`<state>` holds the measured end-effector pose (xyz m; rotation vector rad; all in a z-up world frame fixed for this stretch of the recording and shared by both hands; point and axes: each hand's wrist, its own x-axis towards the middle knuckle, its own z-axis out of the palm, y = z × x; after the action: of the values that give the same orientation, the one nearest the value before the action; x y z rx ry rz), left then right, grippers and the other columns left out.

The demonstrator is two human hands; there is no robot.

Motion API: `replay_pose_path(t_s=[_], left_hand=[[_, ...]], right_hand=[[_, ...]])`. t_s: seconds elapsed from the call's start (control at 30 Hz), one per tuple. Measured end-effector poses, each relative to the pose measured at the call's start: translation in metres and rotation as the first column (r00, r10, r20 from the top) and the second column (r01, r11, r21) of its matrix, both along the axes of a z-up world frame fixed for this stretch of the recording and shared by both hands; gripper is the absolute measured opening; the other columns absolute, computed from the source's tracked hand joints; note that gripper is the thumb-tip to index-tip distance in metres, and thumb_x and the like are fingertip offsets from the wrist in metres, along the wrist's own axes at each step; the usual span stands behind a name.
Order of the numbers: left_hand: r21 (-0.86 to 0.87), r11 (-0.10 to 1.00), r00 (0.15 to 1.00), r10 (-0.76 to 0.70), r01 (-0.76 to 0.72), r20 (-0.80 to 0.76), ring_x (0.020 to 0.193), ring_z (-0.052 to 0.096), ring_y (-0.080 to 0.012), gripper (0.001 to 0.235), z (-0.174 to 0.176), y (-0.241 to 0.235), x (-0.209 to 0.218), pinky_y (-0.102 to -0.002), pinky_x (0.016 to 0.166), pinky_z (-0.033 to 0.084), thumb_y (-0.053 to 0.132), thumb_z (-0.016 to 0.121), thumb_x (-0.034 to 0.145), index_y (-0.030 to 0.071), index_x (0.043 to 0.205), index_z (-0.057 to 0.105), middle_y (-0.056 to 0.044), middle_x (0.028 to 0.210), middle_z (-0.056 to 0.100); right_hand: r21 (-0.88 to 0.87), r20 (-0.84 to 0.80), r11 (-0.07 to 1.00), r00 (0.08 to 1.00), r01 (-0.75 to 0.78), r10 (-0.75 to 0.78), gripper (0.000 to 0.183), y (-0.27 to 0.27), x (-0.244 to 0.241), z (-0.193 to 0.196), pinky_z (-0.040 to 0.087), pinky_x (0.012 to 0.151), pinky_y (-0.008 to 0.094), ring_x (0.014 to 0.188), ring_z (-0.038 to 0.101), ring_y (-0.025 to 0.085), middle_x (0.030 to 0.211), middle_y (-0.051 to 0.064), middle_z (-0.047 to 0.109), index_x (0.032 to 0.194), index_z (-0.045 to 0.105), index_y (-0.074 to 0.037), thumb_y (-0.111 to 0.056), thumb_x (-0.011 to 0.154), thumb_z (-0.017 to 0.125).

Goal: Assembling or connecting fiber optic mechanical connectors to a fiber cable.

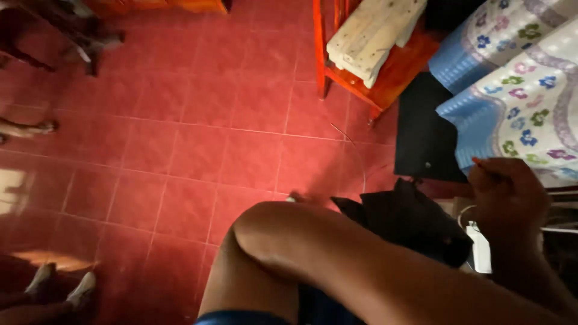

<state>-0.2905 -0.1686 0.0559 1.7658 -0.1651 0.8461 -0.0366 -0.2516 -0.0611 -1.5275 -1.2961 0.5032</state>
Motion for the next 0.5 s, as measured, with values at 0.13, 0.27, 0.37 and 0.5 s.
replay_pose_path(t_s=[0.13, 0.27, 0.37, 0.5], left_hand=[[-0.054, 0.998, 0.999, 0.022, -0.019, 0.047, 0.120, 0.063, -0.0217, 0.023, -0.013, -0.012, 0.002, -0.032, 0.102, 0.052, 0.003, 0.065, 0.106, 0.012, 0.127, 0.061, -0.011, 0.124, 0.065], [-0.539, 0.839, 0.988, 0.137, -0.076, 0.074, 0.120, 0.065, -0.0219, 0.024, -0.050, -0.005, -0.004, -0.034, 0.104, 0.053, 0.003, 0.065, 0.107, 0.007, 0.131, 0.061, -0.012, 0.124, 0.066], [-0.886, 0.427, 0.960, 0.273, -0.182, -0.066, 0.110, 0.068, -0.0210, 0.030, -0.071, 0.007, -0.018, -0.035, 0.097, 0.057, 0.007, 0.065, 0.107, 0.003, 0.136, 0.060, -0.010, 0.119, 0.068], [-0.925, 0.305, 0.955, 0.259, -0.225, -0.147, 0.103, 0.069, -0.0198, 0.026, -0.073, 0.033, -0.038, -0.033, 0.087, 0.058, 0.013, 0.063, 0.108, 0.003, 0.131, 0.061, -0.009, 0.116, 0.069]], right_hand=[[-0.013, 0.104, 0.999, 0.994, 0.034, -0.033, 0.009, -0.008, 0.004, 0.019, 0.052, 0.086, 0.022, 0.091, 0.061, 0.010, 0.106, 0.007, 0.071, 0.112, 0.065, 0.000, -0.002, 0.107, 0.073], [0.155, 0.450, 0.985, 0.883, 0.071, -0.134, 0.014, -0.011, -0.003, 0.038, 0.056, 0.089, 0.030, 0.099, 0.069, 0.024, 0.107, 0.016, 0.070, 0.110, 0.070, 0.001, 0.004, 0.101, 0.080], [0.235, 0.467, 0.968, 0.864, 0.085, -0.189, 0.012, -0.011, -0.012, 0.046, 0.057, 0.086, 0.031, 0.097, 0.070, 0.026, 0.106, 0.016, 0.069, 0.107, 0.071, 0.001, 0.006, 0.101, 0.081], [0.358, 0.539, 0.933, 0.807, 0.040, -0.241, 0.012, -0.004, -0.039, 0.050, 0.057, 0.090, 0.033, 0.098, 0.071, 0.025, 0.104, 0.013, 0.072, 0.104, 0.070, 0.000, 0.008, 0.105, 0.079]])
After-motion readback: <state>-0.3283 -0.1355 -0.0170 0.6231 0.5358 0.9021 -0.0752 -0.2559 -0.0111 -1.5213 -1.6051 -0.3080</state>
